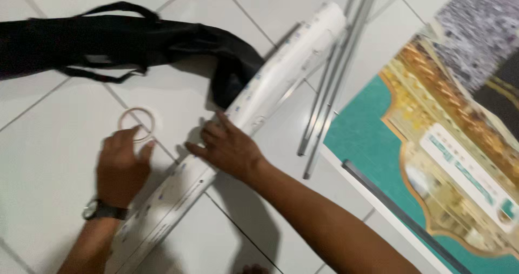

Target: The person aligns a large printed banner on the floor, positions metal rails, and applies double-sided adhesive tape along the bottom edge with the help of another person.

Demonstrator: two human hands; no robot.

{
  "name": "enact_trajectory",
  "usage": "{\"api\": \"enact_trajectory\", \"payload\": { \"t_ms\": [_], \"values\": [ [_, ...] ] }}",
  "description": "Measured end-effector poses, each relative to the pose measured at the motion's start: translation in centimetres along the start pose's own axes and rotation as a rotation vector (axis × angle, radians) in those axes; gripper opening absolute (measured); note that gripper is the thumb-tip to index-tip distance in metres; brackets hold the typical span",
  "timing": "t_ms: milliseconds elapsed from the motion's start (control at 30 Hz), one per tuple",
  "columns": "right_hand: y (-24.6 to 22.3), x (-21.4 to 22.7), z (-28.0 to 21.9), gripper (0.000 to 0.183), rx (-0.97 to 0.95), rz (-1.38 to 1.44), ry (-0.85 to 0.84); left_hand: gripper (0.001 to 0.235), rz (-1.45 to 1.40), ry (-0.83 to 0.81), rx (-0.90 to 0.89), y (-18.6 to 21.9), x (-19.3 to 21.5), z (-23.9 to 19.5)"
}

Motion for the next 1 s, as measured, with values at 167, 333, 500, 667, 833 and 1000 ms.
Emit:
{"api": "enact_trajectory", "payload": {
  "t_ms": [167,333,500,667,833,1000],
  "values": [
    [-0.3,6.6,-4.7,0.058,-0.134,-0.242,0.098,0.038,0.015,-0.132,-0.106,-4.7,-6.4,-0.7],
    [1.3,10.0,-12.7,0.088,-0.131,-0.252,-0.194,0.029,-0.128,-0.281,0.124,-4.5,-5.7,0.2],
    [0.9,6.1,-18.2,0.086,-0.515,0.358,-0.227,0.031,-0.253,0.144,-0.137,2.4,7.0,4.6],
    [-2.8,13.7,-22.6,0.08,-0.837,1.172,-0.167,0.029,-0.861,-0.142,-0.244,18.0,14.6,2.0],
    [-3.3,17.4,-32.3,0.025,-1.325,1.262,-0.064,0.036,-1.592,-0.437,-0.462,29.1,12.3,-1.1],
    [-2.6,19.6,-43.0,0.024,-1.662,0.759,-0.589,0.051,-0.703,-0.057,-0.67,34.2,0.0,0.6]
  ]
}}
Point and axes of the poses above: each hand's wrist, its own z-axis towards the middle knuckle, its own x-axis out of the back of the hand, y = z × x, the point moved 1 cm from there along z, towards the middle knuckle, and after that the axes turned 12 degrees about -x, right-handed, at the moved point
